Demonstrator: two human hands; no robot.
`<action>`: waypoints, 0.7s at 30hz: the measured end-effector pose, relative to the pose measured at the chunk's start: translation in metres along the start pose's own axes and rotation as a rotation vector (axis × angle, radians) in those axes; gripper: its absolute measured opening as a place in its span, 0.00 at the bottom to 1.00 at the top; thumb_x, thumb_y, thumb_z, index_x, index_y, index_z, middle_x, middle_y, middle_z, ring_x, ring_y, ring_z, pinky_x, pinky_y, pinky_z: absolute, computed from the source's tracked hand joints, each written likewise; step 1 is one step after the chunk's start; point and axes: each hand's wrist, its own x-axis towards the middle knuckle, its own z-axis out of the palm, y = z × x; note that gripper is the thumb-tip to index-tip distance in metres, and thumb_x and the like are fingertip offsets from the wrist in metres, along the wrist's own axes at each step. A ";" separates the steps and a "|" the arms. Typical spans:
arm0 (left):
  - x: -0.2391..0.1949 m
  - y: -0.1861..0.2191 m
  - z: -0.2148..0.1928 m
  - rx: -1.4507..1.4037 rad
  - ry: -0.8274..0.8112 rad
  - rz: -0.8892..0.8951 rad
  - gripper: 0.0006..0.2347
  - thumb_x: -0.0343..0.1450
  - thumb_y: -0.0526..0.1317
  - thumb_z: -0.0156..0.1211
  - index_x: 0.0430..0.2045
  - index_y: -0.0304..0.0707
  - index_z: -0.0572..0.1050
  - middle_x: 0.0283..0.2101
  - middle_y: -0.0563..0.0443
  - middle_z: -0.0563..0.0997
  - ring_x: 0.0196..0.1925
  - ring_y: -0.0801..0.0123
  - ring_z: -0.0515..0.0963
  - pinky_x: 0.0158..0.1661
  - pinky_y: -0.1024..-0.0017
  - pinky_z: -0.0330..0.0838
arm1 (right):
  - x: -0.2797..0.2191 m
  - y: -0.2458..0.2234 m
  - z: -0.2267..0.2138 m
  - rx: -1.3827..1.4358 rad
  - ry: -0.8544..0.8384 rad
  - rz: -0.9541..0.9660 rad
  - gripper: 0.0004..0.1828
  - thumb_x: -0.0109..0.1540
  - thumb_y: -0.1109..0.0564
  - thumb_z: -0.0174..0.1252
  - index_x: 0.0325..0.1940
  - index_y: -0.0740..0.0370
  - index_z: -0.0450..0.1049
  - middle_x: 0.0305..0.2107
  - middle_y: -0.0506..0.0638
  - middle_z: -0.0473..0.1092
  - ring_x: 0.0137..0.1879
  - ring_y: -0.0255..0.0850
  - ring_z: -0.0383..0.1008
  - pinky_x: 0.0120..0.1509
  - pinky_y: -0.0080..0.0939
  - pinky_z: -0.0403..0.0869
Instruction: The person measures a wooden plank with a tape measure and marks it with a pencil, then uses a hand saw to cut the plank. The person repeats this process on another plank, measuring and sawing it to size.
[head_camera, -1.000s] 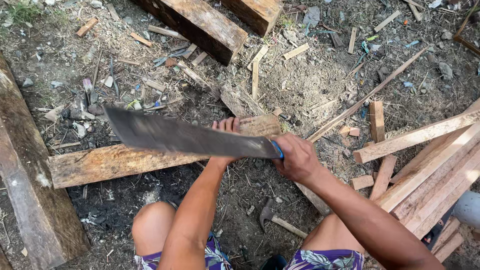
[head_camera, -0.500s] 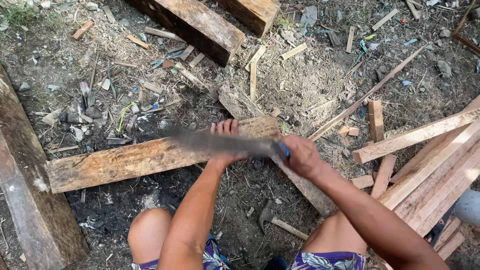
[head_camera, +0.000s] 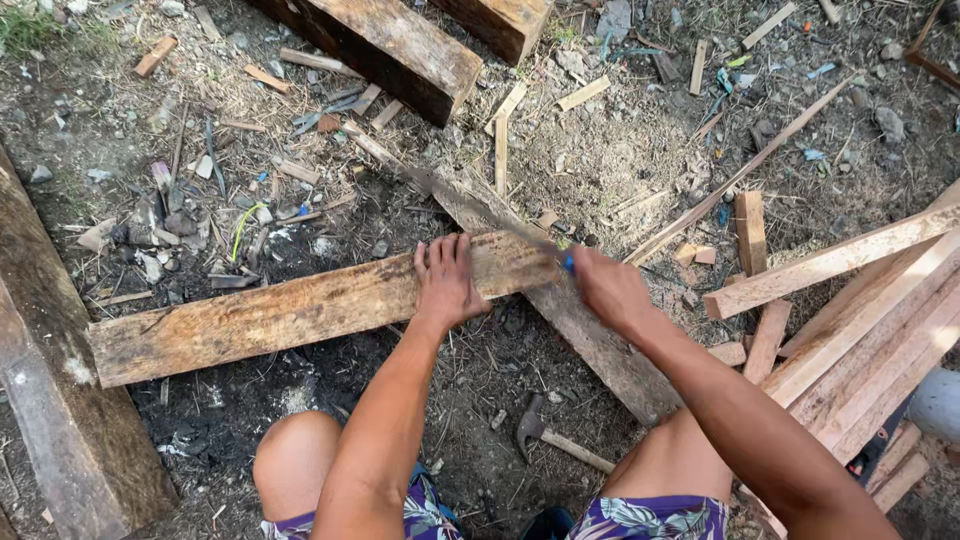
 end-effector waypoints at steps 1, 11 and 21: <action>0.001 0.003 -0.002 0.023 0.001 -0.006 0.61 0.48 0.57 0.81 0.71 0.41 0.40 0.70 0.37 0.54 0.75 0.45 0.48 0.71 0.41 0.30 | 0.004 0.008 -0.001 -0.037 -0.044 0.039 0.06 0.73 0.60 0.38 0.48 0.63 0.61 0.19 0.53 0.65 0.19 0.42 0.62 0.18 0.46 0.64; 0.006 -0.007 0.007 -0.018 0.435 0.189 0.53 0.63 0.65 0.77 0.74 0.37 0.48 0.68 0.34 0.59 0.73 0.46 0.55 0.73 0.40 0.31 | 0.001 0.001 0.036 0.163 0.795 -0.693 0.08 0.73 0.55 0.47 0.50 0.63 0.60 0.19 0.50 0.66 0.19 0.38 0.65 0.16 0.42 0.64; -0.005 0.007 -0.011 0.006 0.099 0.028 0.57 0.47 0.54 0.78 0.71 0.38 0.46 0.67 0.38 0.56 0.73 0.46 0.50 0.72 0.42 0.32 | 0.001 0.018 0.015 0.189 0.389 -0.241 0.13 0.69 0.54 0.49 0.53 0.64 0.61 0.24 0.56 0.71 0.18 0.40 0.68 0.15 0.40 0.68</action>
